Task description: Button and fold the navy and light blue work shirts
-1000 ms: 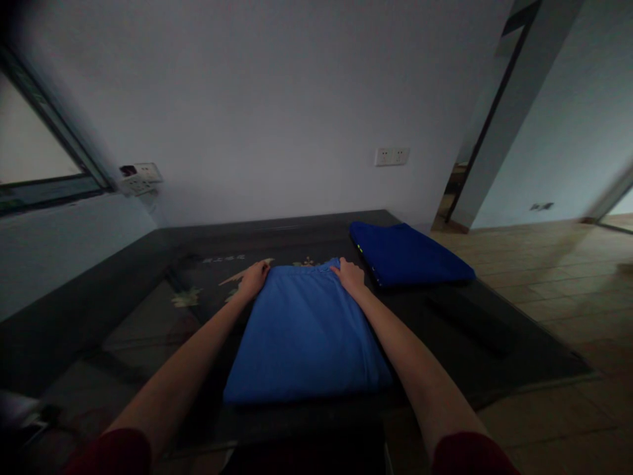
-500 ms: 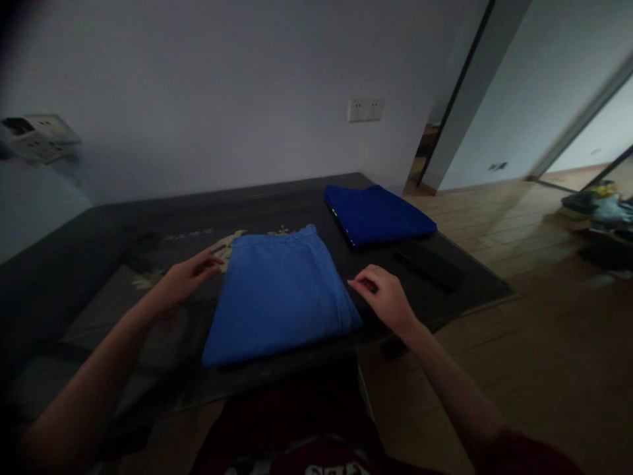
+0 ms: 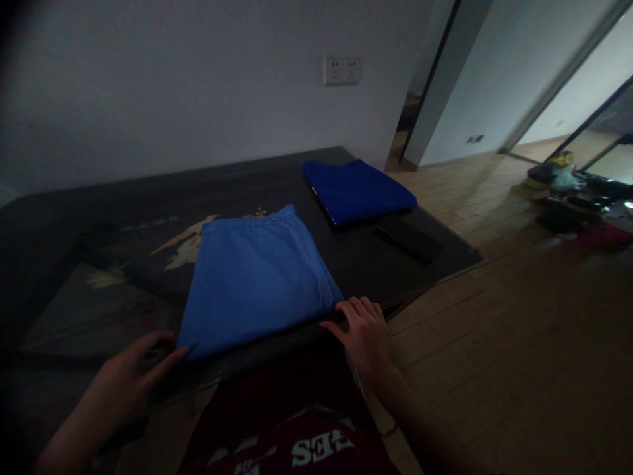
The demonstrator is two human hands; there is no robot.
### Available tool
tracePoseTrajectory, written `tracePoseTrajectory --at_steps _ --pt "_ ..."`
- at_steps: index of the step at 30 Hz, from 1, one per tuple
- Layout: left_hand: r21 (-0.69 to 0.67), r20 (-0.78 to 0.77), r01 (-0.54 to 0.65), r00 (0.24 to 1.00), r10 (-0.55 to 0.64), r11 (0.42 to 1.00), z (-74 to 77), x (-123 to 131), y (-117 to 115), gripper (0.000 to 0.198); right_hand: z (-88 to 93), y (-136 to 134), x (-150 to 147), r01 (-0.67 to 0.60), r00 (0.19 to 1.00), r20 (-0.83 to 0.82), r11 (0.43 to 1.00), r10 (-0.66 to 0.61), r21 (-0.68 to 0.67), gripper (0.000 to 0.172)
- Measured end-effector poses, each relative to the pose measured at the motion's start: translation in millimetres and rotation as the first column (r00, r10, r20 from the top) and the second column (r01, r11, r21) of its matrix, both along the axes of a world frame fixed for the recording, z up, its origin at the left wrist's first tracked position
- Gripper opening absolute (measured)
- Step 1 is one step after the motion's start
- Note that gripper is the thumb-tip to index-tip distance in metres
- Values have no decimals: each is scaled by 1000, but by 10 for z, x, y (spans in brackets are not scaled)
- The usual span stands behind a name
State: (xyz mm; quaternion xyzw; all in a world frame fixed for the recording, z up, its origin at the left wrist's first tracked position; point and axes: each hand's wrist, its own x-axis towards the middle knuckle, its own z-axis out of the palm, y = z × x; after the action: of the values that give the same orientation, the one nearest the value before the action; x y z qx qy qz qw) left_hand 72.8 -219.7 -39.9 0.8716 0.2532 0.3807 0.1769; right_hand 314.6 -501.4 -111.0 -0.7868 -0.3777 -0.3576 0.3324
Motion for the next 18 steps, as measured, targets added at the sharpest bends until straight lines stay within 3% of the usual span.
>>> tracePoseTrajectory --at_steps 4,8,14,18 --pt "24 -66 26 998 -24 999 -204 18 -59 48 -14 66 -48 39 999 -15 998 -38 53 32" --pt "52 -9 -11 1000 12 999 -300 74 -113 38 -1 128 -61 22 999 -40 993 -17 116 25" --pt "-3 105 -26 994 26 1000 -228 121 -234 26 14 227 -28 -26 994 -99 974 49 223 9" --pt "-131 181 -49 981 73 990 -119 145 -313 29 64 247 2 -129 969 -141 906 201 404 9"
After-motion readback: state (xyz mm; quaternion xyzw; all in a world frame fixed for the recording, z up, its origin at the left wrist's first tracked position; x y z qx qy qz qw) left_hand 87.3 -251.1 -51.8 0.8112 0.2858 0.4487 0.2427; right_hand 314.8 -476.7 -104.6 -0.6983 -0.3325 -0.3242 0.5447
